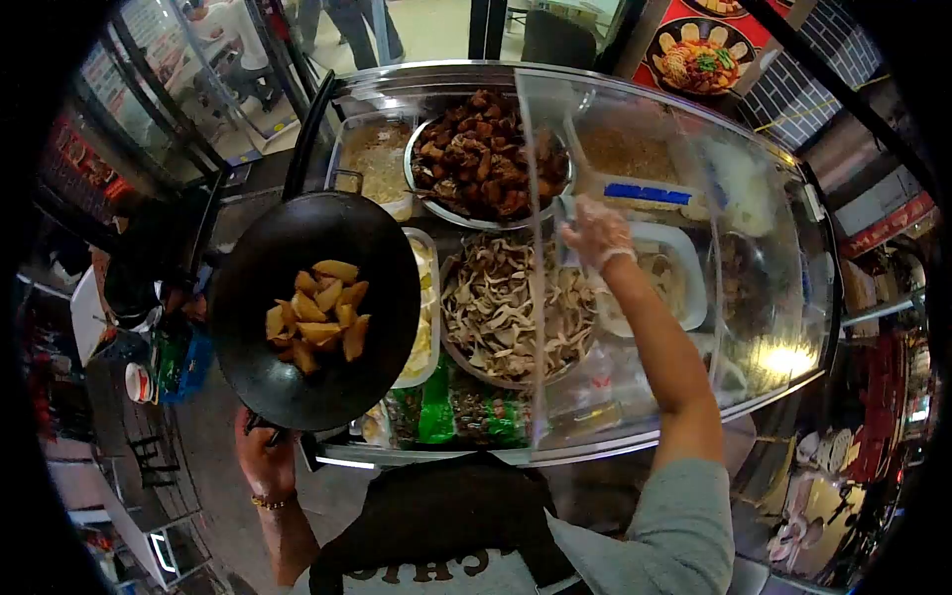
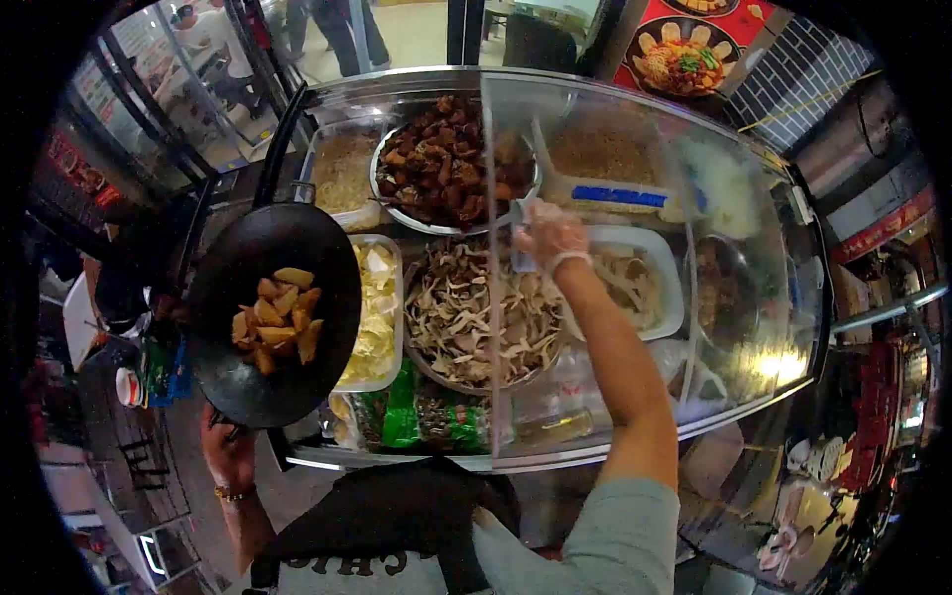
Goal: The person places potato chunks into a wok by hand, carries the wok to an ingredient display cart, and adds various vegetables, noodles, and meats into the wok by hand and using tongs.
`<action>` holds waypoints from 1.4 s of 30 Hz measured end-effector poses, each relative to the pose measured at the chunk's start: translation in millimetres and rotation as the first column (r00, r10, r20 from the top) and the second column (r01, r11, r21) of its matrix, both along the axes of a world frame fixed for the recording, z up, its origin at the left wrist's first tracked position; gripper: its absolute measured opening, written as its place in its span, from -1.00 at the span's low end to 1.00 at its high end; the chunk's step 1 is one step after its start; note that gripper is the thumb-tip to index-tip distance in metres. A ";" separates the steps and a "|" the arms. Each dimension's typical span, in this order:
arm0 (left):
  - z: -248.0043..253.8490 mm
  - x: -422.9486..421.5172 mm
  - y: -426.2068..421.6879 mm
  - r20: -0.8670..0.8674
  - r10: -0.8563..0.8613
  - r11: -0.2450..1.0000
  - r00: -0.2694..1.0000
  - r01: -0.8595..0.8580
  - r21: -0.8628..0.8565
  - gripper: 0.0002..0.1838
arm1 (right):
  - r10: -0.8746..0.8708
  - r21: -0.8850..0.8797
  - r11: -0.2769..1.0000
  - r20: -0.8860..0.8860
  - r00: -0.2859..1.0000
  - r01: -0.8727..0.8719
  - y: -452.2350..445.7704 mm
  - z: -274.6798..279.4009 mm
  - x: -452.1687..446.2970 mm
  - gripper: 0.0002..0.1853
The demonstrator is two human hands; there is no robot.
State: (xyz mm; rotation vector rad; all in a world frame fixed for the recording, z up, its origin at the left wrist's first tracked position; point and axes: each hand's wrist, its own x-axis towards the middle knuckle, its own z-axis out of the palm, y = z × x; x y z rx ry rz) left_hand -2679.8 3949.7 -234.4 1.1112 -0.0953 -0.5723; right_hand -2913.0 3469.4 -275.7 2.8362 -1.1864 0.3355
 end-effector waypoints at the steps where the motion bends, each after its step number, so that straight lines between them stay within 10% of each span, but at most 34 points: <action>1: 3.7 -15.4 -10.4 -0.015 -0.007 1.000 1.000 0.007 -0.006 -0.50 | -0.048 0.047 0.997 -0.136 0.990 0.055 -18.9 -5.6 -21.4 -0.48; 4: -27.4 -36.7 -5.3 0.127 -0.148 0.987 0.981 0.138 0.086 -0.55 | -0.216 0.115 0.953 -0.391 0.895 0.280 -26.1 21.1 -52.2 -0.39; 10: -7.0 -81.7 -34.3 -0.143 -0.050 0.992 0.988 0.066 0.109 -0.46 | -0.110 -0.116 0.987 0.021 0.994 0.111 -89.9 -20.5 -138.9 -0.58; 13: -19.0 -84.5 -26.7 -0.193 -0.030 0.984 0.981 0.063 0.168 -0.42 | -0.134 0.015 0.991 -0.122 0.983 0.136 -101.9 -5.5 -159.6 -0.56; 26: -22.7 8.4 56.1 0.134 -0.022 0.964 0.991 -0.015 0.267 -0.39 | -0.444 0.114 0.874 -0.211 0.871 0.473 -90.1 20.5 -174.5 -0.56; 30: -33.4 36.3 50.7 0.207 -0.058 0.948 0.977 -0.011 0.317 -0.39 | -0.588 -0.204 0.805 -0.162 0.792 0.556 -144.5 -78.0 -191.7 -0.71; 42: -42.9 -10.3 10.4 0.134 -0.142 0.956 0.981 0.101 0.276 -0.40 | -0.478 0.049 0.873 -0.111 0.871 0.486 -86.0 6.1 -187.0 -0.81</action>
